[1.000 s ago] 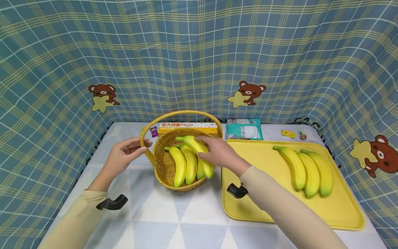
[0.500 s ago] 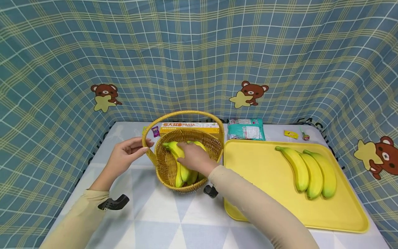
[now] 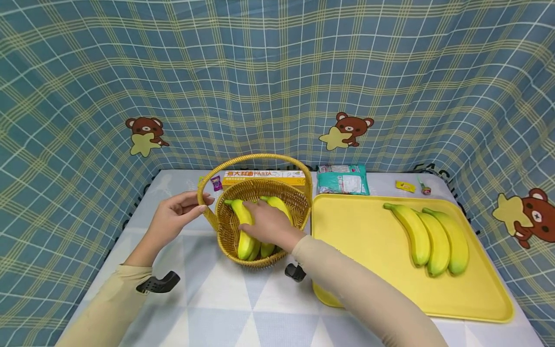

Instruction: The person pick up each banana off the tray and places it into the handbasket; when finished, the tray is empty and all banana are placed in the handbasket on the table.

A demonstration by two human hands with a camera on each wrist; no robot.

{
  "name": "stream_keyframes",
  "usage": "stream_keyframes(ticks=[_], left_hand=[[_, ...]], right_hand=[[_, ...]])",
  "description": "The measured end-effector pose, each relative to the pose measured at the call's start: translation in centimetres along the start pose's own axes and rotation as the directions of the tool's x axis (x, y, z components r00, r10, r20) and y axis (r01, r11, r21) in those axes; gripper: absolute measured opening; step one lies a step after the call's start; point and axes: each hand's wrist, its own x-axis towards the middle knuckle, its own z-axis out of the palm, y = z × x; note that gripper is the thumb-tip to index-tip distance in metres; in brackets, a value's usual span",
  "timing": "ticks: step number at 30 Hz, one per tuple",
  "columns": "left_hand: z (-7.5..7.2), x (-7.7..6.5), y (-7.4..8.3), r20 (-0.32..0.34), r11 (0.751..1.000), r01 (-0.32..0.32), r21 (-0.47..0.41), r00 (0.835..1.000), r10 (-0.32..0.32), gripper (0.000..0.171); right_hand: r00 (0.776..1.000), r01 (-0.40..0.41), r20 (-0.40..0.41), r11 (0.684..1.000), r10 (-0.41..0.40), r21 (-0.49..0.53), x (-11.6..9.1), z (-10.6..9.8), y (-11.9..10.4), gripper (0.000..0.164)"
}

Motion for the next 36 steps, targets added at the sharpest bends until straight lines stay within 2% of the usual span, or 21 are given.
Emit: stream_keyframes(ticks=[4, 9, 16, 19, 29, 36], left_hand=[[0.0, 0.0, -0.1, 0.003, 1.0, 0.0, -0.003, 1.0, 0.0, 0.031], [0.0, 0.0, 0.0, 0.003, 1.0, -0.007, 0.002, 1.0, 0.007, 0.031], [0.1, 0.1, 0.2, 0.006, 1.0, -0.014, 0.002, 1.0, 0.014, 0.031], [0.1, 0.1, 0.2, 0.006, 1.0, -0.01, -0.003, 1.0, 0.01, 0.03], [0.1, 0.0, 0.3, -0.001, 1.0, 0.001, 0.004, 1.0, -0.001, 0.032], [0.2, 0.0, 0.2, -0.002, 1.0, 0.001, 0.001, 1.0, -0.001, 0.033]], right_hand=[[0.999, 0.026, -0.037, 1.0, -0.025, 0.018, -1.2, -0.7, 0.9, 0.062], [0.994, 0.05, -0.104, 0.998, -0.045, 0.042, -3.7, -1.9, 2.5, 0.054], [0.972, 0.044, -0.232, 0.999, -0.037, 0.024, -8.3, -3.5, 6.5, 0.047], [0.966, 0.003, -0.259, 1.0, 0.005, 0.029, -10.4, -4.1, 8.9, 0.045], [0.952, -0.178, -0.25, 0.984, 0.177, 0.021, -16.6, -7.2, 17.6, 0.05], [0.93, -0.267, -0.295, 0.953, 0.218, -0.14, -19.1, -8.6, 23.7, 0.054]])
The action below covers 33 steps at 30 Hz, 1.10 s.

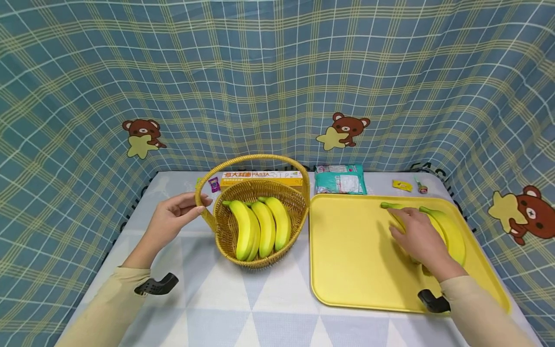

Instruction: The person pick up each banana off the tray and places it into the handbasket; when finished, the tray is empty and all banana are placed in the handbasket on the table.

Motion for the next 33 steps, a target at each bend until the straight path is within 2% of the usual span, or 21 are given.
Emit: stream_keyframes(ticks=[3, 7, 11, 16, 20, 27, 33], left_hand=[[-0.1, -0.1, -0.1, -0.002, 1.0, 0.0, 0.001, 1.0, 0.0, 0.032], [0.0, 0.0, -0.1, 0.001, 1.0, 0.007, -0.002, 1.0, -0.007, 0.032], [0.0, 0.0, -0.1, 0.001, 1.0, 0.009, 0.001, 1.0, -0.009, 0.032], [-0.1, 0.0, -0.2, 0.0, 1.0, -0.004, 0.006, 1.0, 0.004, 0.031], [-0.1, 0.0, -0.4, 0.0, 1.0, -0.01, 0.002, 1.0, 0.01, 0.031], [-0.1, -0.1, -0.3, -0.002, 1.0, -0.004, 0.008, 1.0, 0.004, 0.031], [-0.1, 0.0, -0.3, -0.005, 1.0, 0.003, 0.015, 1.0, -0.003, 0.031]], right_hand=[[1.0, -0.028, 0.009, 0.998, 0.029, -0.052, -0.1, -0.1, 1.8, 0.057], [0.991, -0.086, 0.095, 0.994, 0.092, -0.064, -0.1, -0.1, 3.0, 0.065], [0.979, -0.118, 0.16, 0.991, 0.127, -0.068, 0.1, -0.1, 3.2, 0.068], [0.964, -0.148, 0.218, 0.989, 0.149, -0.02, 0.2, -0.2, 3.3, 0.073], [0.967, -0.137, 0.216, 0.991, 0.135, -0.003, 0.1, -0.3, 3.3, 0.073], [0.974, -0.108, 0.206, 0.992, 0.092, 0.065, -0.4, -0.9, 0.2, 0.069], [0.98, -0.019, 0.198, 0.994, -0.003, 0.109, -0.9, -2.1, -3.5, 0.066]])
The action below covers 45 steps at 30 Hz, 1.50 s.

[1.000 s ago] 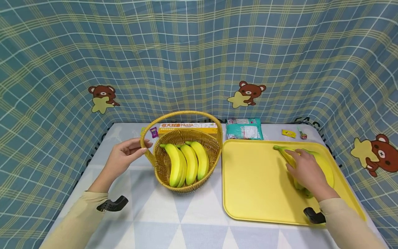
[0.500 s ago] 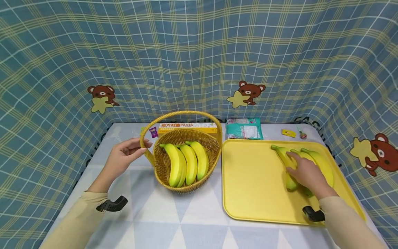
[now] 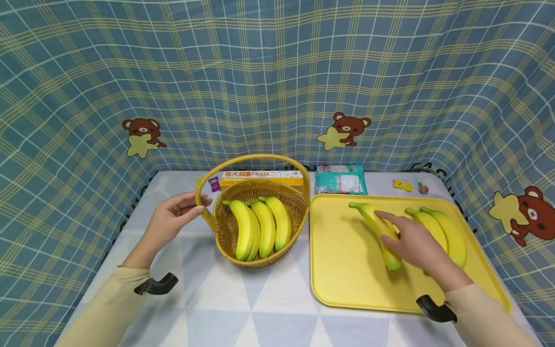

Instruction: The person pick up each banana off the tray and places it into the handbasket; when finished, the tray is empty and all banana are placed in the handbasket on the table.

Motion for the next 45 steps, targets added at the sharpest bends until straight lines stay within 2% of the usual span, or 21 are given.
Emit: stream_keyframes(ticks=[9, 13, 17, 29, 35, 40, 45], left_hand=[[0.0, 0.0, 0.0, 0.0, 1.0, -0.015, -0.001, 1.0, 0.015, 0.031], [0.0, 0.0, 0.0, -0.001, 1.0, -0.014, -0.001, 1.0, 0.013, 0.031], [0.0, 0.0, 0.0, -0.001, 1.0, -0.018, -0.002, 1.0, 0.018, 0.031], [0.0, 0.0, -0.1, 0.002, 1.0, -0.025, -0.012, 1.0, 0.025, 0.031], [0.0, 0.0, 0.0, 0.001, 1.0, -0.022, -0.01, 1.0, 0.022, 0.031], [0.0, 0.0, -0.1, 0.002, 1.0, -0.019, -0.016, 1.0, 0.019, 0.031], [0.0, 0.0, 0.0, 0.004, 1.0, -0.012, -0.015, 1.0, 0.012, 0.031]], right_hand=[[0.991, 0.134, 0.01, 0.989, -0.135, 0.066, -0.7, -0.8, -7.3, 0.06], [0.982, 0.185, 0.024, 0.979, -0.188, 0.087, 0.0, -0.7, -10.0, 0.058], [0.976, 0.213, 0.023, 0.972, -0.216, 0.095, 1.6, -0.2, -12.0, 0.056], [0.963, 0.27, -0.001, 0.958, -0.271, 0.096, 8.0, 3.6, -17.2, 0.055], [0.963, 0.268, -0.002, 0.961, -0.268, 0.069, 10.8, 6.3, -18.8, 0.053], [0.974, 0.223, 0.027, 0.974, -0.224, 0.048, 12.1, 8.2, -19.5, 0.054], [0.975, 0.214, 0.056, 0.976, -0.217, 0.049, 12.4, 9.2, -20.4, 0.058]])
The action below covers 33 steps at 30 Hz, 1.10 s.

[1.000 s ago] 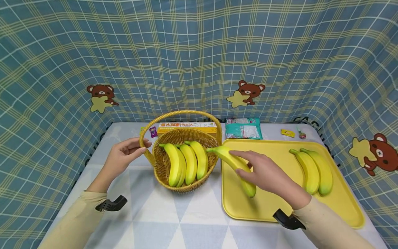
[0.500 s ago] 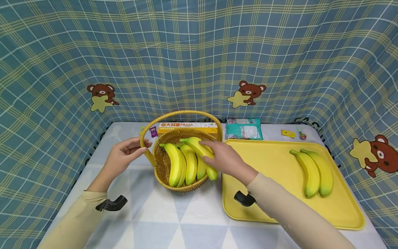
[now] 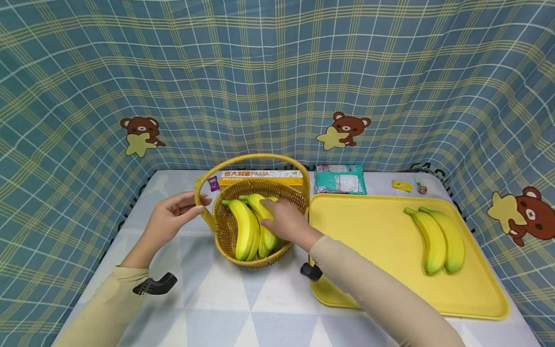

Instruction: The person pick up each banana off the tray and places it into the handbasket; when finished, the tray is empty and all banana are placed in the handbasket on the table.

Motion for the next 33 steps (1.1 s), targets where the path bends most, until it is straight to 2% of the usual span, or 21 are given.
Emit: stream_keyframes(ticks=[4, 12, 21, 26, 33], left_hand=[[0.0, 0.1, 0.0, 0.002, 1.0, -0.004, 0.0, 1.0, 0.004, 0.031], [0.1, 0.2, -0.1, 0.004, 1.0, -0.006, -0.003, 1.0, 0.006, 0.031], [0.1, 0.2, -0.1, 0.007, 1.0, -0.01, -0.004, 1.0, 0.01, 0.031], [0.1, 0.2, -0.1, 0.004, 1.0, -0.005, -0.001, 1.0, 0.005, 0.031], [0.0, 0.1, 0.0, 0.0, 1.0, -0.004, -0.008, 1.0, 0.004, 0.032]], right_hand=[[1.0, 0.007, 0.021, 1.0, -0.008, 0.009, -0.2, 0.4, -0.5, 0.06], [0.997, 0.068, -0.04, 0.996, -0.066, 0.057, -1.2, 0.4, 0.0, 0.054], [0.988, 0.085, -0.144, 0.985, -0.063, 0.15, -5.2, -1.5, 1.8, 0.047], [0.977, 0.078, -0.208, 0.987, -0.047, 0.139, -8.2, -2.8, 4.4, 0.045], [0.973, -0.071, -0.213, 0.993, 0.089, 0.09, -12.2, -4.5, 10.6, 0.046]])
